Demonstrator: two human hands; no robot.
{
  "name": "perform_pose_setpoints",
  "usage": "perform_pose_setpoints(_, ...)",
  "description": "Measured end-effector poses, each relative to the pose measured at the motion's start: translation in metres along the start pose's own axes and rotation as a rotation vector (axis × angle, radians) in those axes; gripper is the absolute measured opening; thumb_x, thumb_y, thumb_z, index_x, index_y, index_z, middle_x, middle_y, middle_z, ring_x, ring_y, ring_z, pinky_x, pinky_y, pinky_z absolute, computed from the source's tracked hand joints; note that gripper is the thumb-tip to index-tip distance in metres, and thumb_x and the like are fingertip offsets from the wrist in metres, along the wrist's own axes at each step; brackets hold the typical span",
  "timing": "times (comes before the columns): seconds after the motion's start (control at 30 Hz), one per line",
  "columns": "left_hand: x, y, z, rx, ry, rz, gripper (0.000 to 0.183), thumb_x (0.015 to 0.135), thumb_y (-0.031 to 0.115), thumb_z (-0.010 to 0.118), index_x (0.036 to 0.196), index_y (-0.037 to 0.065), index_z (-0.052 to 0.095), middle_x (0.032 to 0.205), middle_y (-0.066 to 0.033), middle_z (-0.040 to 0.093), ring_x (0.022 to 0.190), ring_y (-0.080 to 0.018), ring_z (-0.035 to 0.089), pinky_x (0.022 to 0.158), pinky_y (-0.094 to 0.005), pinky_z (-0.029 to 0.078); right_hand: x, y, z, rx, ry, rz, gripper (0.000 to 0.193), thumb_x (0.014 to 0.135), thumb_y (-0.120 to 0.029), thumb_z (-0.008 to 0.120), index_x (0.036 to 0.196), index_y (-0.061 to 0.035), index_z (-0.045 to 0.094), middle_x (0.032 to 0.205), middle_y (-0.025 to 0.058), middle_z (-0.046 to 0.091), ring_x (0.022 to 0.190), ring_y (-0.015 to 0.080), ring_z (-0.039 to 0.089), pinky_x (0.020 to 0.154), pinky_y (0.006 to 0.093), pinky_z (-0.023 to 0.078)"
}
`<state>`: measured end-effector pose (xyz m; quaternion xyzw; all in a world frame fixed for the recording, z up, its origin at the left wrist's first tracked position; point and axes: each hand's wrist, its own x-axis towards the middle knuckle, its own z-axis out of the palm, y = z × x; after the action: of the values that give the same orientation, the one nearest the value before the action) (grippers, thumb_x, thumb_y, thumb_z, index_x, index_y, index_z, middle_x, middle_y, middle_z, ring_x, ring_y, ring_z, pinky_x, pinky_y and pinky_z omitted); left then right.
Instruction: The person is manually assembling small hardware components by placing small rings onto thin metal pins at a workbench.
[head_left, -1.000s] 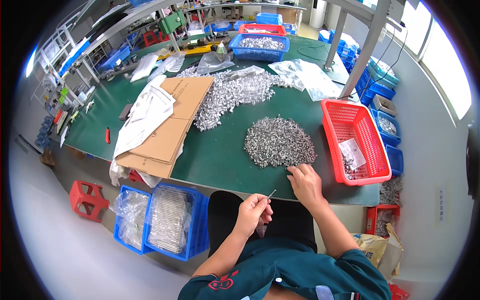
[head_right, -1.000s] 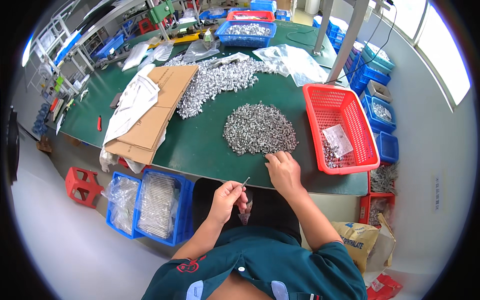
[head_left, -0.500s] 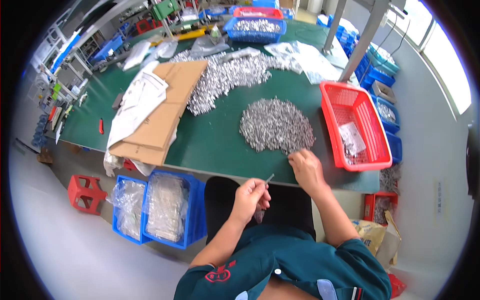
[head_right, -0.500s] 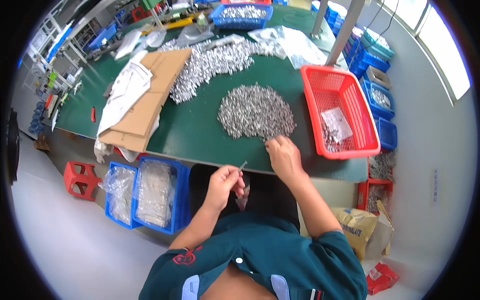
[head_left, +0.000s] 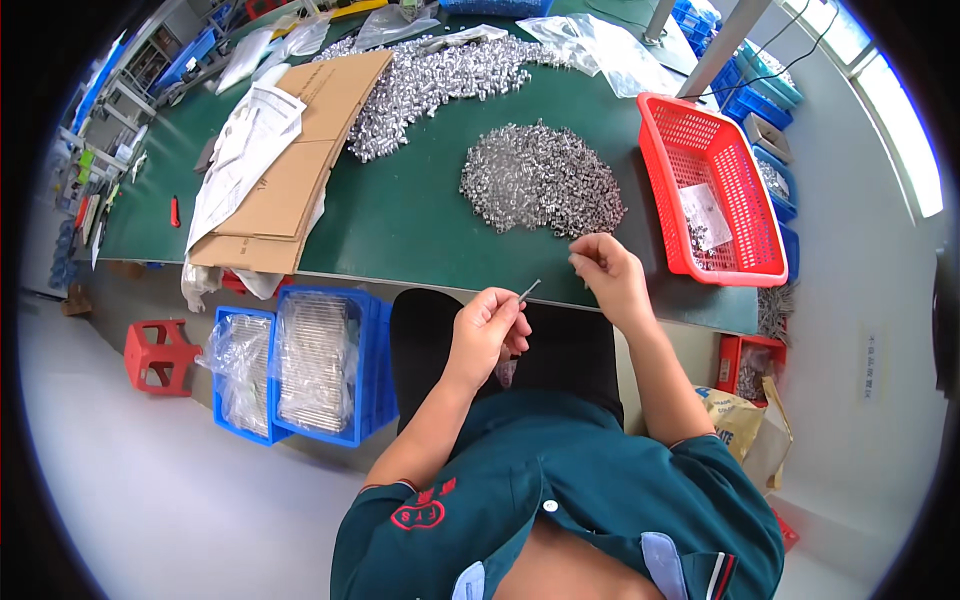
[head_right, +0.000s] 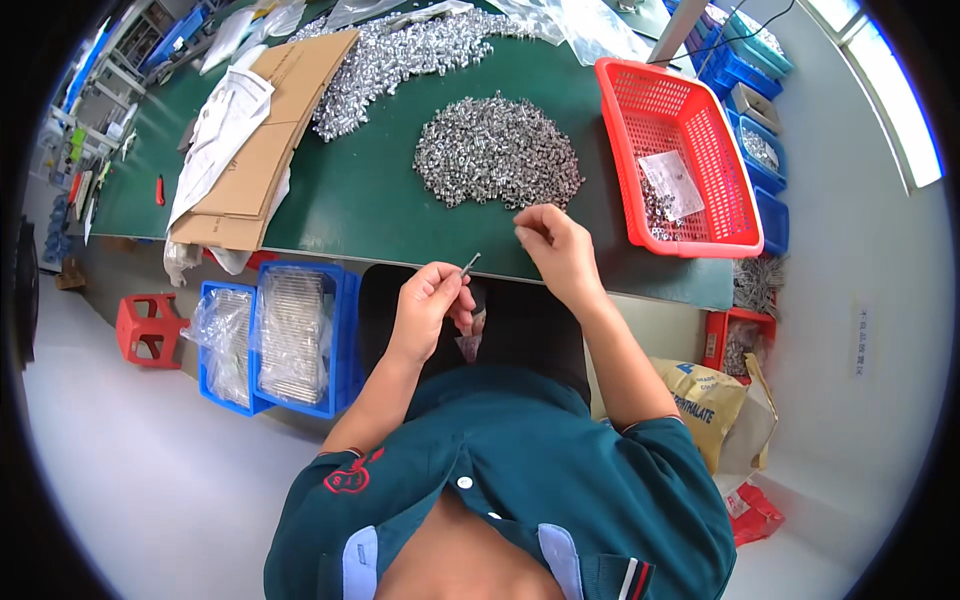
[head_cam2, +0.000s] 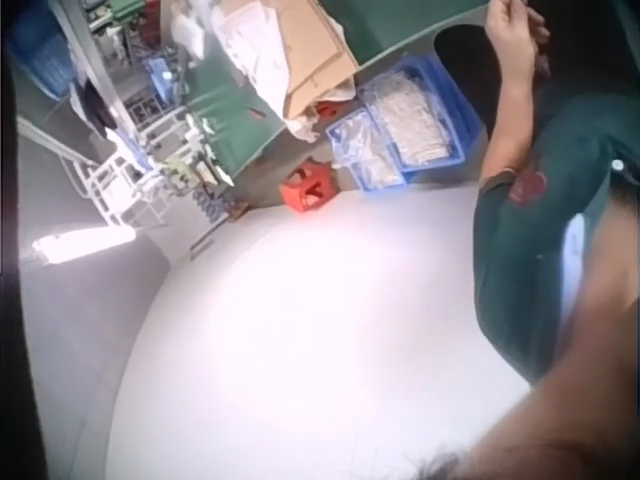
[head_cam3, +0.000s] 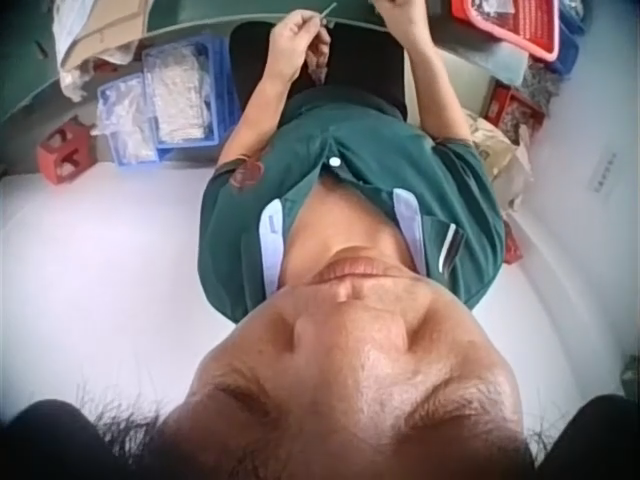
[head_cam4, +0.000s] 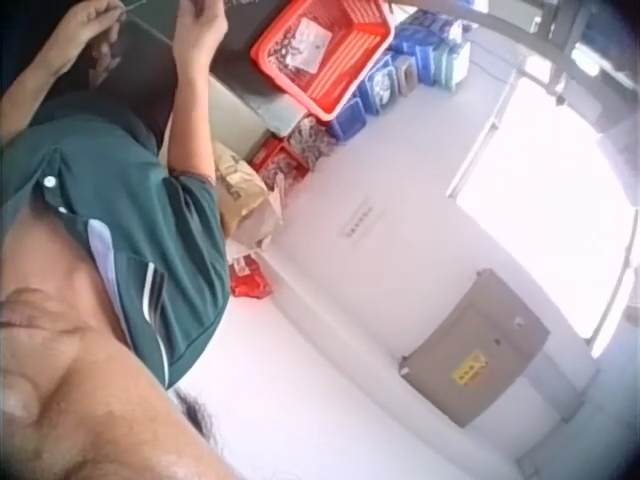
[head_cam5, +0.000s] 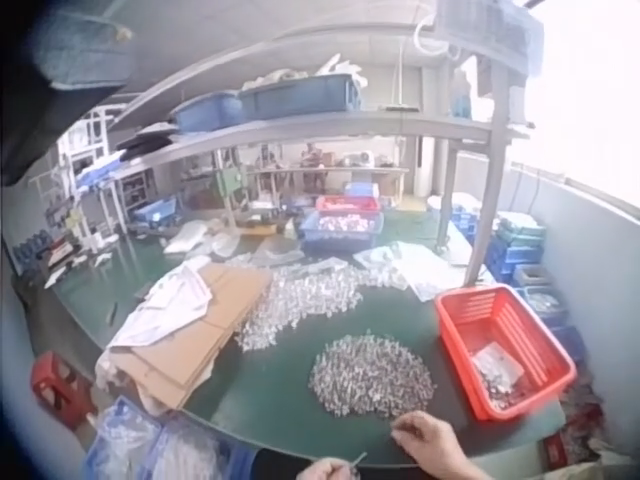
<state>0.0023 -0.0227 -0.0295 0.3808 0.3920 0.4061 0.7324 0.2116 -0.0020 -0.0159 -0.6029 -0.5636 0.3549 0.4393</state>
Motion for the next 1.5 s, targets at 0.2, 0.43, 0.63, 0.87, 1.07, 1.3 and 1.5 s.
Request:
perform_pose_setpoints(0.2,0.004,0.002,0.004,0.078,-0.025,0.013,0.015,0.097,0.016,0.05,0.093,0.003,0.056,0.07,-0.0036,0.06,0.053,-0.0077,0.055,0.049,-0.0198,0.044,-0.008,-0.02,-0.002,0.891,-0.32,0.368,0.01,0.089,-0.007,0.062,0.095,-0.0005,0.062,0.08,0.0039,0.062,0.067,0.0091,0.058,0.057,0.0215,0.047)
perform_pose_setpoints(0.43,0.0,0.008,0.005,0.156,-0.002,0.076,0.014,0.096,0.011,0.049,0.092,0.001,0.057,0.069,-0.0037,0.06,0.054,-0.0077,0.056,0.049,-0.0207,0.046,-0.008,-0.021,0.008,1.026,-0.435,0.483,0.007,0.089,-0.006,0.059,0.093,-0.0005,0.061,0.076,0.0061,0.062,0.063,0.0114,0.057,0.054,0.0237,0.045)
perform_pose_setpoints(0.63,-0.007,0.003,0.003,0.339,-0.004,0.163,0.014,0.097,0.009,0.048,0.096,-0.001,0.058,0.07,-0.0049,0.06,0.057,-0.0088,0.058,0.052,-0.0223,0.049,-0.018,-0.019,0.007,1.077,-0.489,0.523,0.008,0.089,-0.008,0.059,0.092,-0.0015,0.061,0.074,0.0058,0.061,0.061,0.0109,0.057,0.054,0.024,0.046)
perform_pose_setpoints(0.87,-0.004,0.001,0.0,0.171,-0.032,0.102,0.015,0.097,0.012,0.049,0.099,0.0,0.058,0.07,-0.0058,0.061,0.056,-0.0116,0.059,0.05,-0.0228,0.049,-0.026,-0.038,0.014,0.758,-0.375,0.372,0.014,0.091,-0.014,0.06,0.096,-0.0013,0.064,0.08,0.0016,0.063,0.065,0.0064,0.057,0.059,0.0209,0.047)
perform_pose_setpoints(1.07,-0.004,0.008,0.003,-0.106,-0.152,0.015,0.017,0.098,0.02,0.049,0.096,0.004,0.056,0.072,-0.0047,0.061,0.053,-0.0106,0.056,0.05,-0.0214,0.045,-0.031,-0.04,0.028,0.301,-0.192,0.001,0.011,0.087,-0.005,0.064,0.096,0.0009,0.065,0.079,0.0017,0.063,0.07,0.0063,0.056,0.062,0.0214,0.046)
perform_pose_setpoints(1.3,-0.008,0.002,-0.01,-0.149,-0.055,-0.019,0.015,0.097,0.021,0.051,0.094,0.007,0.055,0.072,-0.003,0.061,0.054,-0.0094,0.058,0.043,-0.0192,0.041,0.007,-0.022,0.014,-0.446,0.184,-0.409,0.021,0.074,-0.005,0.07,0.095,-0.0051,0.065,0.083,0.0108,0.06,0.074,0.0278,0.062,0.065,0.0348,0.05)
perform_pose_setpoints(1.5,-0.009,0.006,-0.008,-0.131,-0.016,0.005,0.014,0.097,0.015,0.048,0.093,0.003,0.054,0.07,-0.0059,0.061,0.052,-0.0111,0.057,0.048,-0.0208,0.046,0.027,-0.008,0.021,-0.697,0.255,-0.517,0.019,0.072,-0.006,0.067,0.091,-0.0068,0.065,0.087,0.0076,0.059,0.08,0.0268,0.06,0.068,0.0357,0.05)
